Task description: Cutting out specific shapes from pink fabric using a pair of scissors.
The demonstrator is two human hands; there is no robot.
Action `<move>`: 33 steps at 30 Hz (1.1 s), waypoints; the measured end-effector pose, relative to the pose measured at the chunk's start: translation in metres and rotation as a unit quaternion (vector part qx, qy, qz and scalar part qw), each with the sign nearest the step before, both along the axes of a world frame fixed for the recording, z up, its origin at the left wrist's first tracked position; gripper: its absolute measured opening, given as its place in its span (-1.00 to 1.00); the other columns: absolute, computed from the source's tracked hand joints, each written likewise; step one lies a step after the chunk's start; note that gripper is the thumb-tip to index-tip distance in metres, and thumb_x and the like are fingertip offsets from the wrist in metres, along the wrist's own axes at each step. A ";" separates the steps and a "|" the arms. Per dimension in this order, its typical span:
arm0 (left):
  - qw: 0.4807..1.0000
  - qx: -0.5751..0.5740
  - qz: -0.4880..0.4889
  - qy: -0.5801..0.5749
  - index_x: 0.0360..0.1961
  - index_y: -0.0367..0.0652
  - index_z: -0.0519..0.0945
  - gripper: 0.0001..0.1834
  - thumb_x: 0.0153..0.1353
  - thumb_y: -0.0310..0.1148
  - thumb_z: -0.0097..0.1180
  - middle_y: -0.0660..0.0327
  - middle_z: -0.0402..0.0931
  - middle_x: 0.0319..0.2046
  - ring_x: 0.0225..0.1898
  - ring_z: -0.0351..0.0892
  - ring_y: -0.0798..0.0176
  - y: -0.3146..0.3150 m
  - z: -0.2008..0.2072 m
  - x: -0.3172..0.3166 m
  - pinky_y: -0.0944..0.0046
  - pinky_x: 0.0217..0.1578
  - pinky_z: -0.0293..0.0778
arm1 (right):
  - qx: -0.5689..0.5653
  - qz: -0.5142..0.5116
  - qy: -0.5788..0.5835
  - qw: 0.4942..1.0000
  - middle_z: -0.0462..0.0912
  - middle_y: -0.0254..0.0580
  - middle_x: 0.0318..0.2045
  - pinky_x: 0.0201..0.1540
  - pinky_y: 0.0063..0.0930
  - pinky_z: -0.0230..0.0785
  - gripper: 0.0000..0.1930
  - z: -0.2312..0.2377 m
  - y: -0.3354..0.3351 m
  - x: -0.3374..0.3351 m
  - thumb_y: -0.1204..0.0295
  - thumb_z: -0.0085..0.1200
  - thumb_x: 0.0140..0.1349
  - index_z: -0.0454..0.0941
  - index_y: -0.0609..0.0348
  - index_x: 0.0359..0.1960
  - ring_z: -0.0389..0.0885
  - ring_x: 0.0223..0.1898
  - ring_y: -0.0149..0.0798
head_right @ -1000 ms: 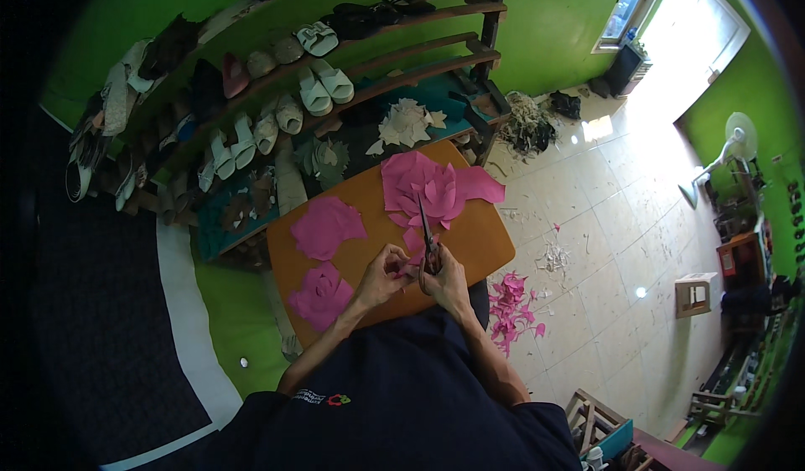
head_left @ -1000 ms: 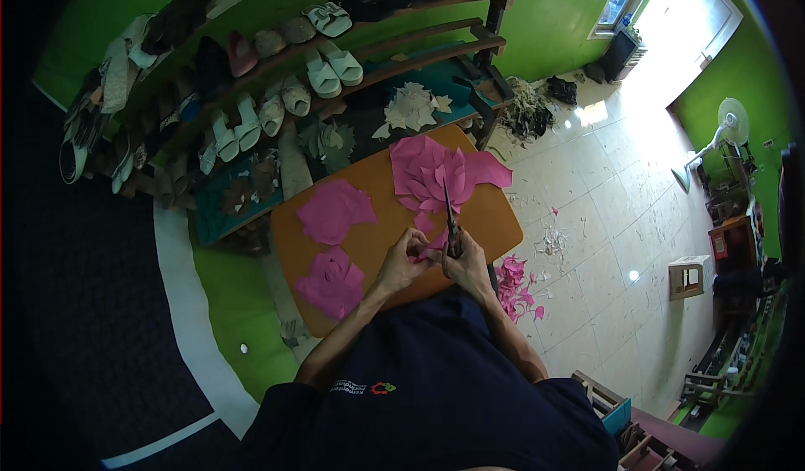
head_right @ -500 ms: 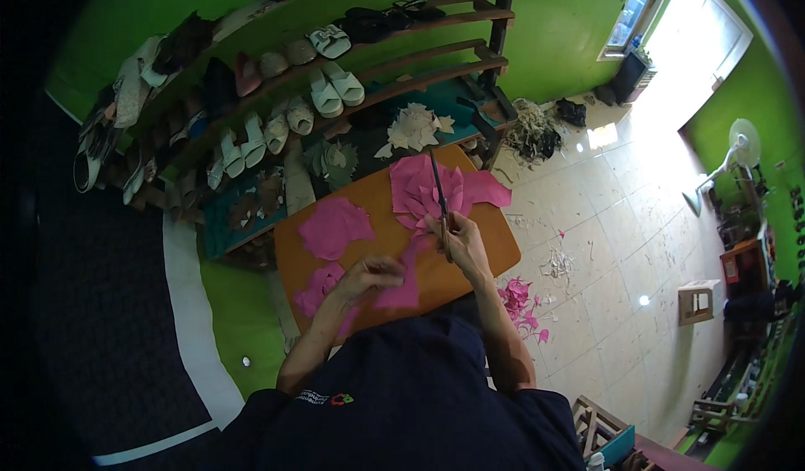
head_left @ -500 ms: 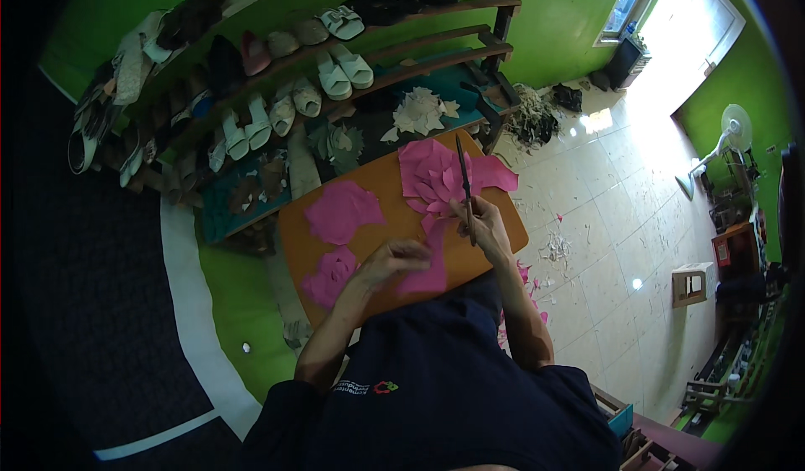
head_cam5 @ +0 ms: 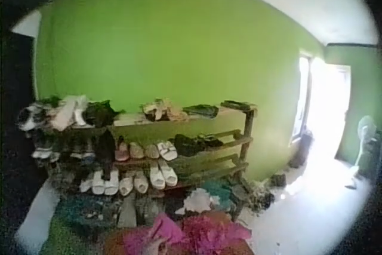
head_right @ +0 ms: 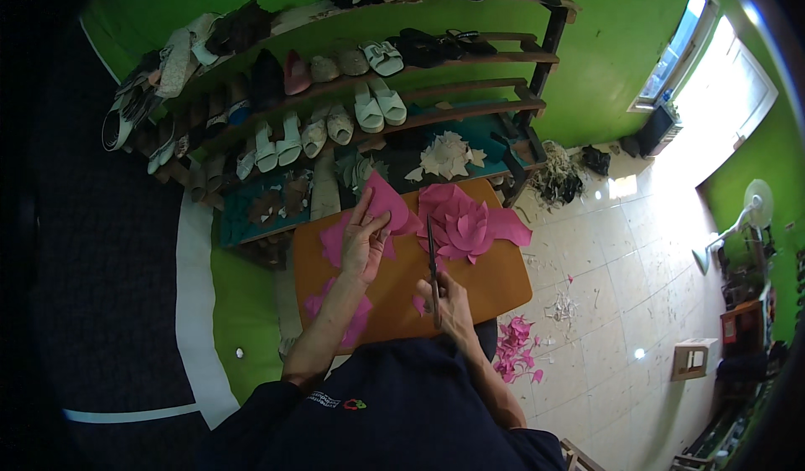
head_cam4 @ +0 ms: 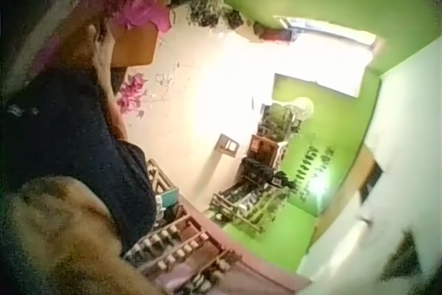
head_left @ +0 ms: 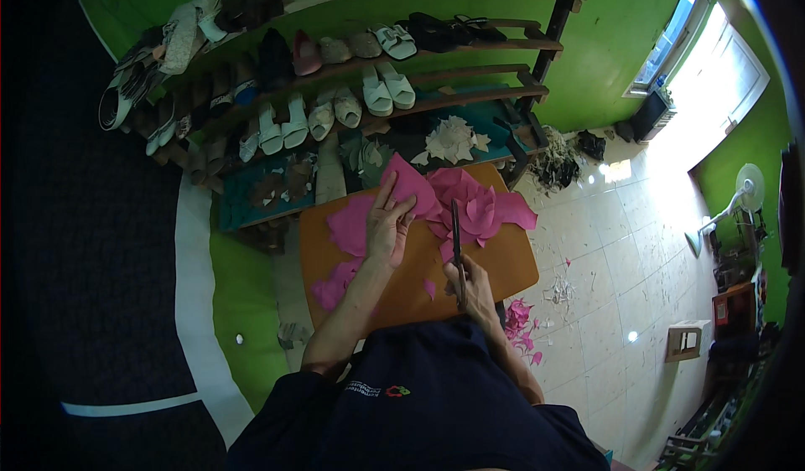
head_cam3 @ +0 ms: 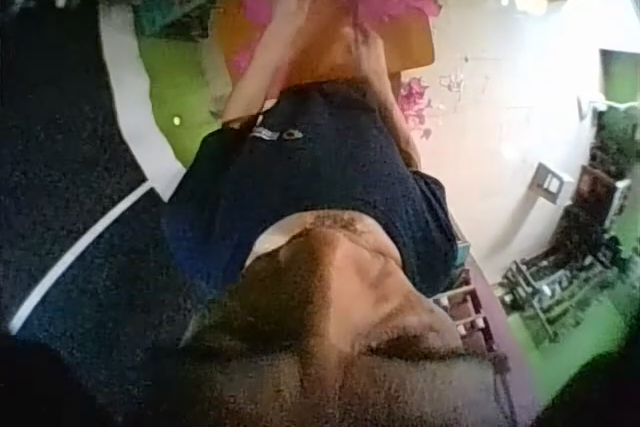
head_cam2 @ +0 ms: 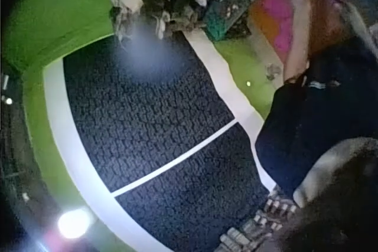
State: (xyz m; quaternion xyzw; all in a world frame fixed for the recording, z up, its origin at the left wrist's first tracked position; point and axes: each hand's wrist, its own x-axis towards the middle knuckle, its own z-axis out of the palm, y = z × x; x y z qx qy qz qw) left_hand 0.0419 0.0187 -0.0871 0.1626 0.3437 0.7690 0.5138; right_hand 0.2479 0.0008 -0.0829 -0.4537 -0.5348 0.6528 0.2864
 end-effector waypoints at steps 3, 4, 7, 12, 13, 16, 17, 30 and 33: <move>0.998 -0.018 0.032 -0.042 0.29 -0.19 0.41 -0.45 0.27 -0.57 0.17 0.24 0.61 -0.07 -0.10 0.65 0.40 0.006 0.017 0.005 0.43 -0.08 0.63 | 0.079 0.023 -0.020 0.996 0.46 -0.29 -0.63 -0.52 -0.52 0.29 -0.52 -0.009 -0.003 -0.004 -0.01 0.14 0.29 0.49 0.26 -0.31 0.45 -0.61 -0.48; 0.997 -0.017 0.032 -0.064 0.27 -0.22 0.42 -0.48 0.27 -0.58 0.17 0.22 0.61 -0.06 -0.08 0.64 0.38 0.006 0.025 0.010 0.44 -0.05 0.62 | 0.118 0.042 -0.054 0.991 0.45 -0.31 -0.67 -0.54 -0.50 0.28 -0.45 -0.011 0.000 -0.008 -0.11 0.08 0.29 0.49 0.26 -0.31 0.46 -0.62 -0.45; 0.997 -0.002 0.046 -0.063 0.23 -0.30 0.44 -0.52 0.28 -0.58 0.17 0.14 0.60 -0.01 -0.01 0.63 0.34 0.008 0.026 0.022 0.42 0.08 0.59 | 0.142 0.020 -0.019 0.989 0.43 -0.35 -0.70 -0.59 -0.48 0.25 -0.43 -0.011 -0.002 -0.016 -0.14 0.11 0.26 0.48 0.26 -0.37 0.44 -0.65 -0.46; 0.994 -0.002 0.107 0.019 0.23 -0.29 0.47 -0.49 0.24 -0.59 0.23 0.15 0.62 -0.08 -0.10 0.64 0.37 0.008 0.027 0.046 0.45 -0.03 0.59 | 0.128 0.002 -0.027 0.991 0.37 -0.39 -0.75 -0.66 -0.48 0.19 -0.36 0.006 0.005 -0.025 -0.21 0.16 0.19 0.47 0.27 -0.43 0.38 -0.72 -0.48; 0.993 0.003 0.108 0.045 0.24 -0.29 0.47 -0.49 0.24 -0.59 0.23 0.16 0.62 -0.09 -0.12 0.64 0.39 0.008 0.024 0.049 0.46 -0.03 0.58 | 0.127 0.002 -0.031 0.991 0.35 -0.40 -0.77 -0.67 -0.48 0.17 -0.35 0.008 0.007 -0.026 -0.22 0.18 0.17 0.47 0.28 -0.44 0.36 -0.74 -0.49; 0.989 0.007 0.124 0.074 0.25 -0.27 0.46 -0.48 0.25 -0.60 0.23 0.20 0.62 -0.14 -0.15 0.63 0.44 0.006 0.019 0.054 0.47 -0.05 0.56 | 0.131 0.014 -0.061 0.989 0.44 -0.29 -0.71 -0.63 -0.46 0.33 -0.35 0.015 0.009 -0.027 -0.19 0.07 0.23 0.51 0.32 -0.41 0.49 -0.70 -0.41; 0.990 0.007 0.123 0.075 0.25 -0.27 0.46 -0.48 0.25 -0.60 0.23 0.20 0.62 -0.14 -0.15 0.63 0.44 0.005 0.019 0.055 0.47 -0.05 0.56 | 0.130 0.013 -0.061 0.990 0.44 -0.29 -0.71 -0.63 -0.46 0.33 -0.35 0.016 0.010 -0.027 -0.19 0.07 0.23 0.51 0.32 -0.41 0.49 -0.70 -0.41; 0.990 -0.028 0.123 0.060 0.27 -0.25 0.45 -0.47 0.26 -0.59 0.22 0.16 0.59 -0.07 -0.11 0.60 0.41 0.003 0.016 0.059 0.41 0.00 0.54 | 0.137 -0.003 -0.071 0.988 0.38 -0.36 -0.78 -0.69 -0.50 0.24 -0.34 0.009 0.011 -0.029 -0.21 0.14 0.19 0.49 0.29 -0.51 0.39 -0.76 -0.47; 0.989 -0.018 0.124 0.072 0.26 -0.26 0.46 -0.48 0.26 -0.59 0.22 0.18 0.59 -0.10 -0.13 0.61 0.41 0.000 0.016 0.060 0.43 -0.02 0.55 | 0.128 -0.006 -0.062 0.990 0.36 -0.38 -0.79 -0.70 -0.51 0.23 -0.35 0.005 0.009 -0.029 -0.20 0.17 0.18 0.50 0.28 -0.52 0.35 -0.78 -0.49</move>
